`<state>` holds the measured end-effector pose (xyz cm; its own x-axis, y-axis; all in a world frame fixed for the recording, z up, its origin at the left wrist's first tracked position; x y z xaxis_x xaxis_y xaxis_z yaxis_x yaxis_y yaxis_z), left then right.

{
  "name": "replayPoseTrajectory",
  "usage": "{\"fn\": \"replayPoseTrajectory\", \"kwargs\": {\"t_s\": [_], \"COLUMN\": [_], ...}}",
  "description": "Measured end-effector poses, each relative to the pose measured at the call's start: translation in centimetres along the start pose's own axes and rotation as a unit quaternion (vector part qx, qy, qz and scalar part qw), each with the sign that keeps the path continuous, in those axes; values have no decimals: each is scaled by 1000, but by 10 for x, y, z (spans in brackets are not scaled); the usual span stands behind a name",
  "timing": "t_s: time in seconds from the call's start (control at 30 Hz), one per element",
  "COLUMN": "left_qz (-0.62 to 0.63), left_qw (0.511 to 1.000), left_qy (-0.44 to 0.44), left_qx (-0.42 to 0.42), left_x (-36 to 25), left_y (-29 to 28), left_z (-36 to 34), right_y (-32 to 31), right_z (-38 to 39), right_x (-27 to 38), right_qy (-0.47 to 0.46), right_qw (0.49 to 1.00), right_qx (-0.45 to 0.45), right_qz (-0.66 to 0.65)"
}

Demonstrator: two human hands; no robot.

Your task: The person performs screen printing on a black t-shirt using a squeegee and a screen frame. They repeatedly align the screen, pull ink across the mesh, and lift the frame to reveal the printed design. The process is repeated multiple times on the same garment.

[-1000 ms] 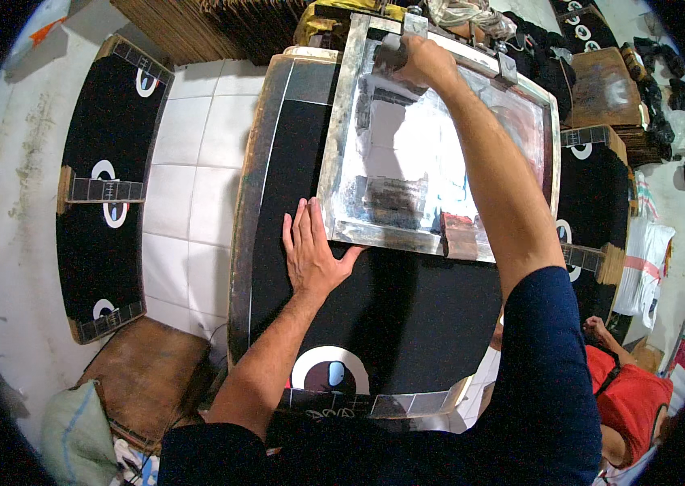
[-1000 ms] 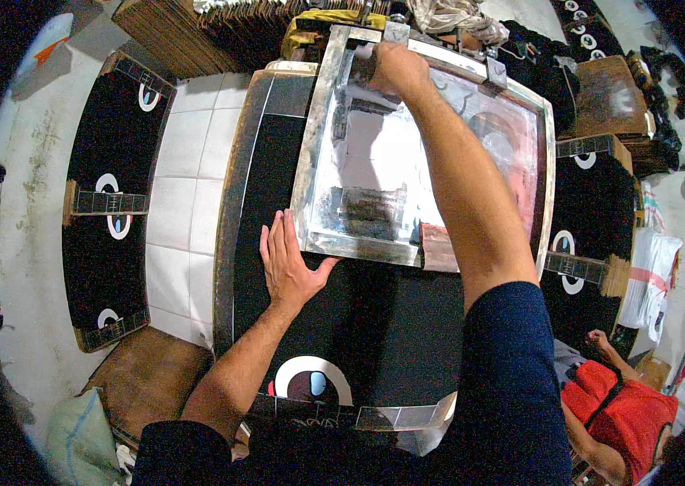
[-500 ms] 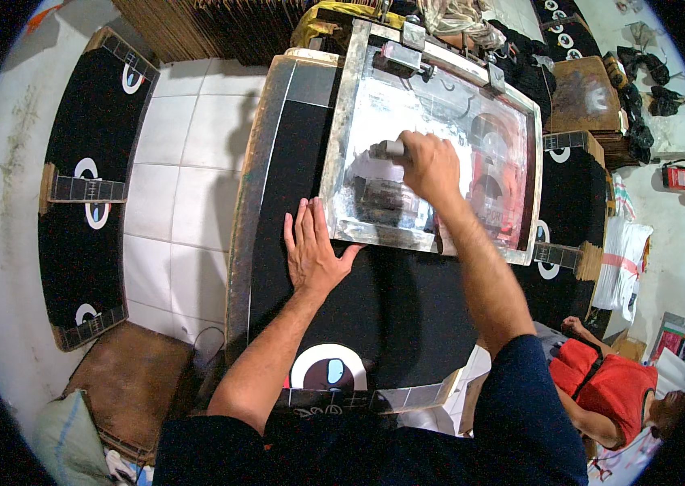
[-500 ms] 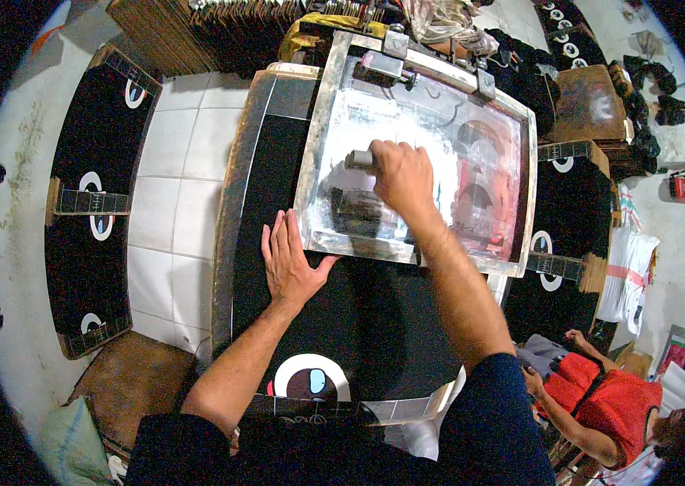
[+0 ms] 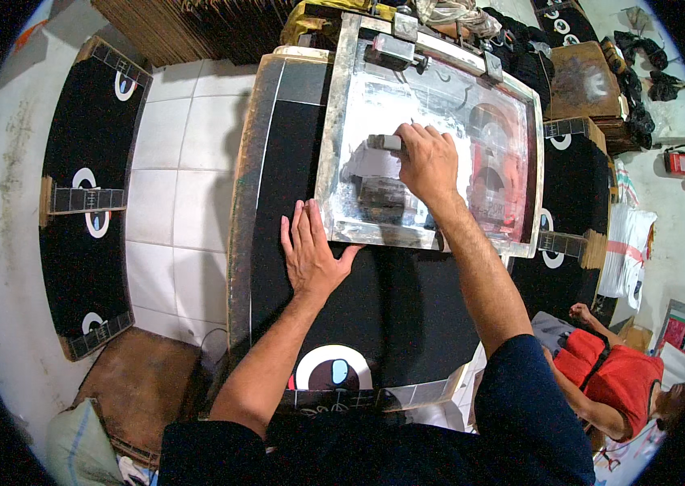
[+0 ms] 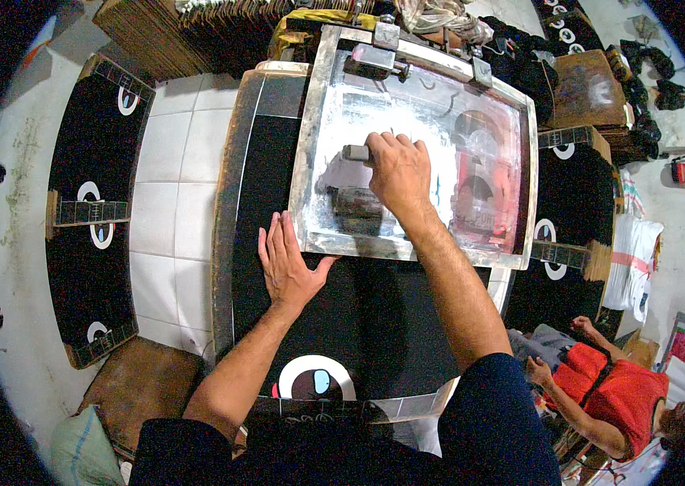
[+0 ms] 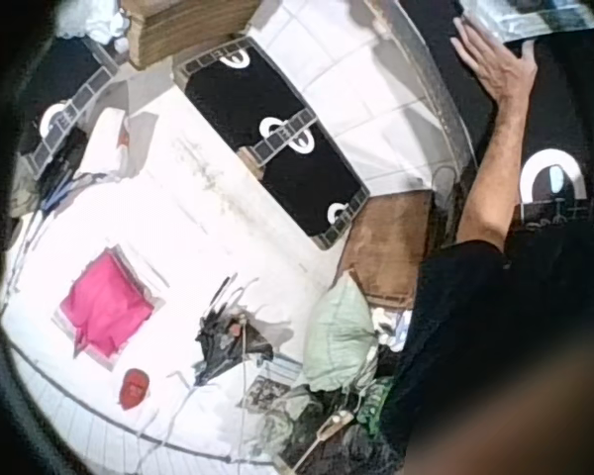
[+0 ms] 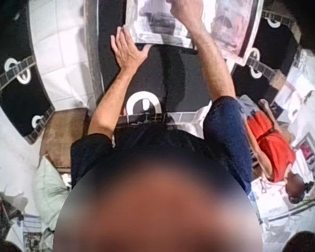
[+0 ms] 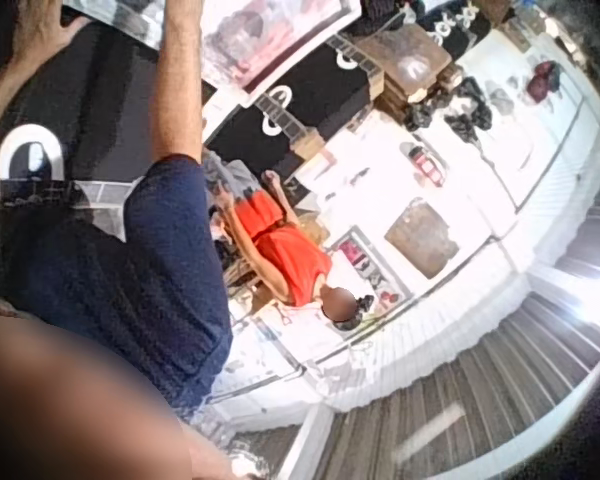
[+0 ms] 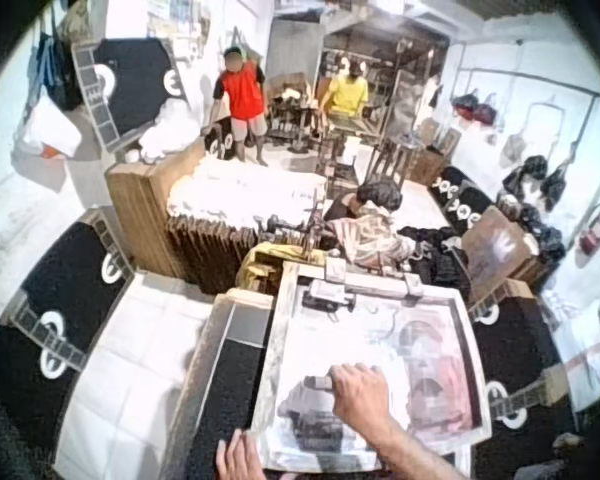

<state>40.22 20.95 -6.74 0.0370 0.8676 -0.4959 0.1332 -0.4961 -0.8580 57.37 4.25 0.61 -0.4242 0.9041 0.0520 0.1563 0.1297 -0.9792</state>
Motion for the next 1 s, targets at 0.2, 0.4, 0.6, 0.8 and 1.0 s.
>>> {"fn": "replayPoseTrajectory", "kwargs": {"t_s": [0.2,0.4,0.6,0.8,1.0], "left_qz": [-9,-15,91,212,239], "left_qw": [1000,1000,995,974,961], "left_qy": [4,6,-17,14,55], "left_qx": [-2,2,-43,-75,-126], "left_x": [0,1,4,11,11], "left_y": [2,4,-6,-2,-9], "left_z": [0,1,-2,1,11], "right_y": [1,1,-12,-12,-30], "right_z": [-70,-58,32,25,-15], "right_x": [-46,-25,18,5,-19], "right_qy": [25,53,27,19,60], "right_qw": [998,997,999,999,995], "right_qx": [-57,-18,-42,-18,18], "right_qz": [-33,45,15,-20,-77]}}
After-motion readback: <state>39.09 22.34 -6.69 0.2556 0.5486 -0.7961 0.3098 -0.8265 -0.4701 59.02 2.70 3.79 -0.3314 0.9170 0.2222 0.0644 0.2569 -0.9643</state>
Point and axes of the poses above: each hand's wrist, its own z-axis away from the middle knuckle, its own y-axis out of the palm, x = y × z, the point moved 10 cm from there along -z, towards the middle knuckle, and after that the axes turned 2 degrees about -y, right-handed, at the moved point
